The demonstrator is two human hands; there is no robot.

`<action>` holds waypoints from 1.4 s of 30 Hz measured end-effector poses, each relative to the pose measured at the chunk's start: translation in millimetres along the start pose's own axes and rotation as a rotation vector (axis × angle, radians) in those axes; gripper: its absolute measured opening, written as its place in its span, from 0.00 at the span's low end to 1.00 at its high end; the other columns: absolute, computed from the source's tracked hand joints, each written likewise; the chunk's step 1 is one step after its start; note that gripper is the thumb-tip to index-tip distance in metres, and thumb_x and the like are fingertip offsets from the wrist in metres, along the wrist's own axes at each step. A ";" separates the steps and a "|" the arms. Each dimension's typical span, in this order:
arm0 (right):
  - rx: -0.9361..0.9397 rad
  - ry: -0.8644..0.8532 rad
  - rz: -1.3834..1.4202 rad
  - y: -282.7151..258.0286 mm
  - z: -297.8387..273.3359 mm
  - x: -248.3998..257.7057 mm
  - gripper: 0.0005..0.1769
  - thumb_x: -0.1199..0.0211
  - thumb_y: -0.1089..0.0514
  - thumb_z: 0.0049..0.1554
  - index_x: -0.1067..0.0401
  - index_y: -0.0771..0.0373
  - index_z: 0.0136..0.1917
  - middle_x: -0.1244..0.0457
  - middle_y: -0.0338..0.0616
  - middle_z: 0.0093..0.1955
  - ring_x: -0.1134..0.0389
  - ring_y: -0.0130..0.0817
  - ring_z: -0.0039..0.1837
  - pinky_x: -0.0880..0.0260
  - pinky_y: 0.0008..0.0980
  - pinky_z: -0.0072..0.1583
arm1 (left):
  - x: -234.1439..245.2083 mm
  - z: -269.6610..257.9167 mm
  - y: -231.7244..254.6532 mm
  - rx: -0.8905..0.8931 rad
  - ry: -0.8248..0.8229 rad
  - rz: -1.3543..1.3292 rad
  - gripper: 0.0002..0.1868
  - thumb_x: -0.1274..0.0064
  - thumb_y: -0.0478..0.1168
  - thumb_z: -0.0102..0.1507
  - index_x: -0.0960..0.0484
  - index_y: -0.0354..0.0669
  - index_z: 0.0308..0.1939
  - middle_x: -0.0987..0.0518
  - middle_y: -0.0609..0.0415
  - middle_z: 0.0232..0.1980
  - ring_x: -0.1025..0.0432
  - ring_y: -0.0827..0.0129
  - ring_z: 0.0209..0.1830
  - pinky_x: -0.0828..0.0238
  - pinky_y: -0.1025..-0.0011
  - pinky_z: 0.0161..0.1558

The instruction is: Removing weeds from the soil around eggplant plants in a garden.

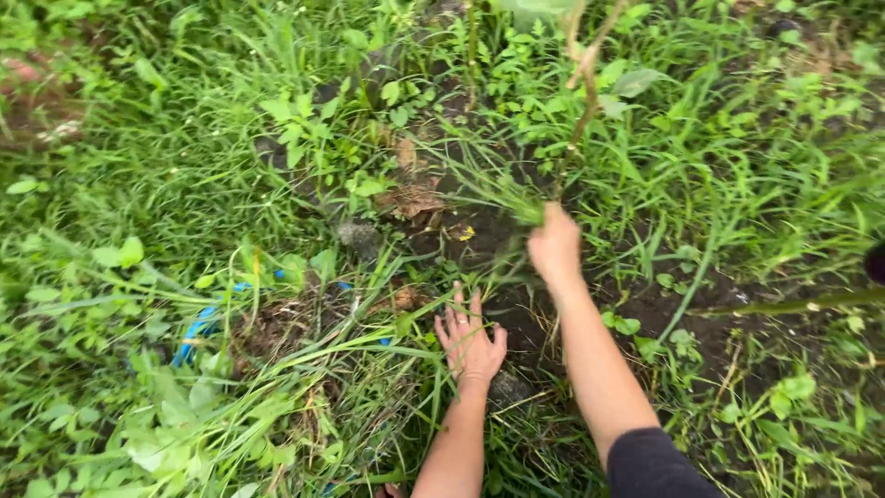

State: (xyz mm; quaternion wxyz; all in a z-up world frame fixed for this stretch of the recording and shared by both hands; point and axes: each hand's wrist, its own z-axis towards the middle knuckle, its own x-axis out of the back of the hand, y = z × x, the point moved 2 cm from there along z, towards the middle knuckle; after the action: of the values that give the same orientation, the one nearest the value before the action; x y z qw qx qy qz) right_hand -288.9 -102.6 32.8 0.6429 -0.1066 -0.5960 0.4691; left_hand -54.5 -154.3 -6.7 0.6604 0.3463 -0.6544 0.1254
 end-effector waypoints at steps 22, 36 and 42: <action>-0.063 0.153 0.044 206.3 114.6 -43.5 0.30 0.45 0.72 0.50 0.29 0.61 0.67 0.32 0.56 0.64 0.33 0.50 0.68 0.35 0.43 0.69 | 18.2 -0.2 10.6 0.006 0.007 -0.023 0.45 0.51 0.56 0.58 0.48 0.58 0.78 0.60 0.54 0.83 0.56 0.50 0.80 0.70 0.43 0.75; -0.517 0.615 0.576 195.7 75.6 -4.8 0.23 0.50 0.69 0.63 0.39 0.65 0.71 0.37 0.46 0.67 0.37 0.39 0.63 0.40 0.32 0.65 | 15.2 2.4 11.5 0.022 -0.030 0.031 0.45 0.52 0.58 0.58 0.47 0.58 0.79 0.57 0.55 0.84 0.56 0.51 0.80 0.70 0.43 0.76; -0.382 0.674 0.675 206.4 17.3 15.0 0.22 0.47 0.68 0.64 0.36 0.66 0.72 0.35 0.42 0.66 0.37 0.35 0.63 0.39 0.33 0.66 | 17.3 -0.4 17.2 0.008 0.014 0.021 0.46 0.49 0.57 0.56 0.45 0.58 0.77 0.56 0.56 0.83 0.55 0.52 0.80 0.68 0.43 0.75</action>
State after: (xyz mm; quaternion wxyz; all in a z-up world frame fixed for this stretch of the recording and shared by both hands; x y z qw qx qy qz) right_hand -404.4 11.9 -96.2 0.5810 -0.5541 -0.3630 0.4729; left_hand -62.9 -146.4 14.8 0.6621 0.3411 -0.6529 0.1375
